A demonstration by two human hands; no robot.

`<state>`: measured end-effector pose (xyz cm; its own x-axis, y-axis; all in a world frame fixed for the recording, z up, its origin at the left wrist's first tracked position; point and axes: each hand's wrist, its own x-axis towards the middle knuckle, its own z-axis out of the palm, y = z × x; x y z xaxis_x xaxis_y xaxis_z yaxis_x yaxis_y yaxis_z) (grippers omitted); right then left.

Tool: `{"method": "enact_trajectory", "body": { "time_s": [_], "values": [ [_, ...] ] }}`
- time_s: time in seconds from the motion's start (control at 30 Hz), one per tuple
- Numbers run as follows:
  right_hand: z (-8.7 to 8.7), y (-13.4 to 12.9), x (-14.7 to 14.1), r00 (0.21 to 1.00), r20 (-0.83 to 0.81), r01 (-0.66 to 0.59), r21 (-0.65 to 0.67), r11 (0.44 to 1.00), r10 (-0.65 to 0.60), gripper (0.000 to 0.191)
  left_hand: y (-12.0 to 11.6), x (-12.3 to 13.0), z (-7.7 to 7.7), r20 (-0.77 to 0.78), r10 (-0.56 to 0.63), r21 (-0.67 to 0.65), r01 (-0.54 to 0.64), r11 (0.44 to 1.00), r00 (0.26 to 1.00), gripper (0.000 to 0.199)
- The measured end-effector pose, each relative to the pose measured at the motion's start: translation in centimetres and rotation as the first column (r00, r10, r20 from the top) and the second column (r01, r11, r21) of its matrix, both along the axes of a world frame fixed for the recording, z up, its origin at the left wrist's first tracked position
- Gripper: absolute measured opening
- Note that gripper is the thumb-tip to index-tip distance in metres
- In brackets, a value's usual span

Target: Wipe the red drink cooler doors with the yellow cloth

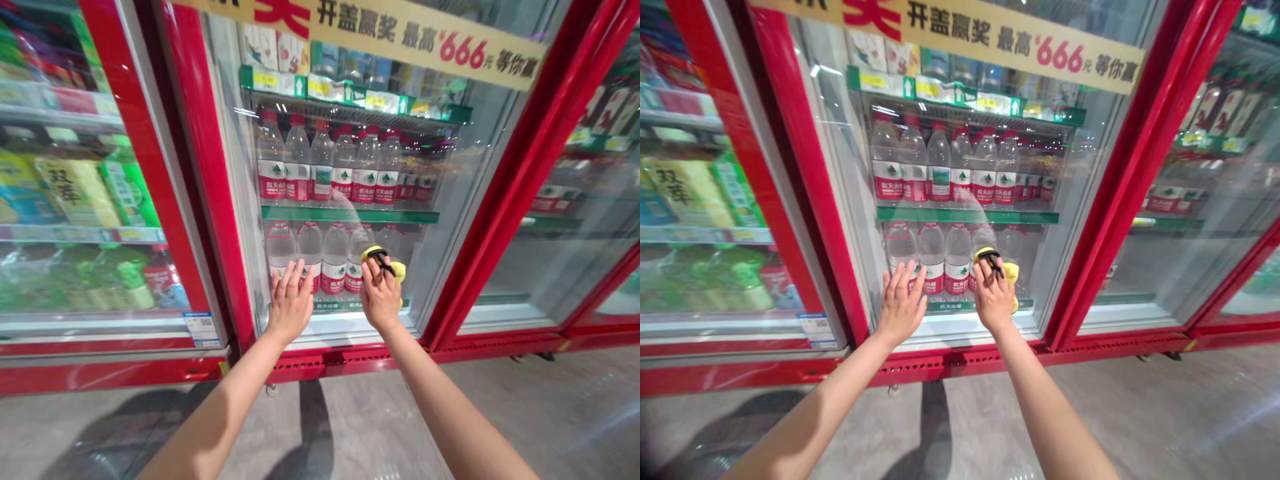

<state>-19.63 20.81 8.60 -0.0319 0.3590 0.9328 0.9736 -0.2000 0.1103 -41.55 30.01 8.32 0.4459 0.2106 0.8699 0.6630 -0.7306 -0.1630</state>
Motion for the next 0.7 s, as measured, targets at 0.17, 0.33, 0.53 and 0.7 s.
{"method": "enact_trajectory", "body": {
  "time_s": [0.17,0.33,0.53,0.7],
  "values": [
    [0.0,-0.3,-1.4,0.976,0.15,-0.111,-0.273,0.955,0.157,0.055,-0.3,1.1,-0.2,-0.026,-0.037,-0.006,0.037,0.999,0.999,0.084],
    [3.1,-0.9,2.2,0.996,-0.085,-0.036,-0.061,0.997,0.031,0.057,-0.6,2.5,-0.2,-0.041,-0.031,-0.012,0.031,0.999,0.999,0.085],
    [-2.5,-1.4,3.8,0.996,-0.087,-0.015,-0.031,0.999,0.012,0.056,-1.0,3.3,-0.3,-0.042,-0.016,0.009,0.016,1.0,0.999,0.087],
    [0.0,-1.4,4.7,0.997,-0.053,-0.06,-0.128,0.99,0.054,0.06,-1.4,4.6,-0.3,-0.099,-0.067,0.065,0.074,0.995,0.993,0.09]
  ]
}}
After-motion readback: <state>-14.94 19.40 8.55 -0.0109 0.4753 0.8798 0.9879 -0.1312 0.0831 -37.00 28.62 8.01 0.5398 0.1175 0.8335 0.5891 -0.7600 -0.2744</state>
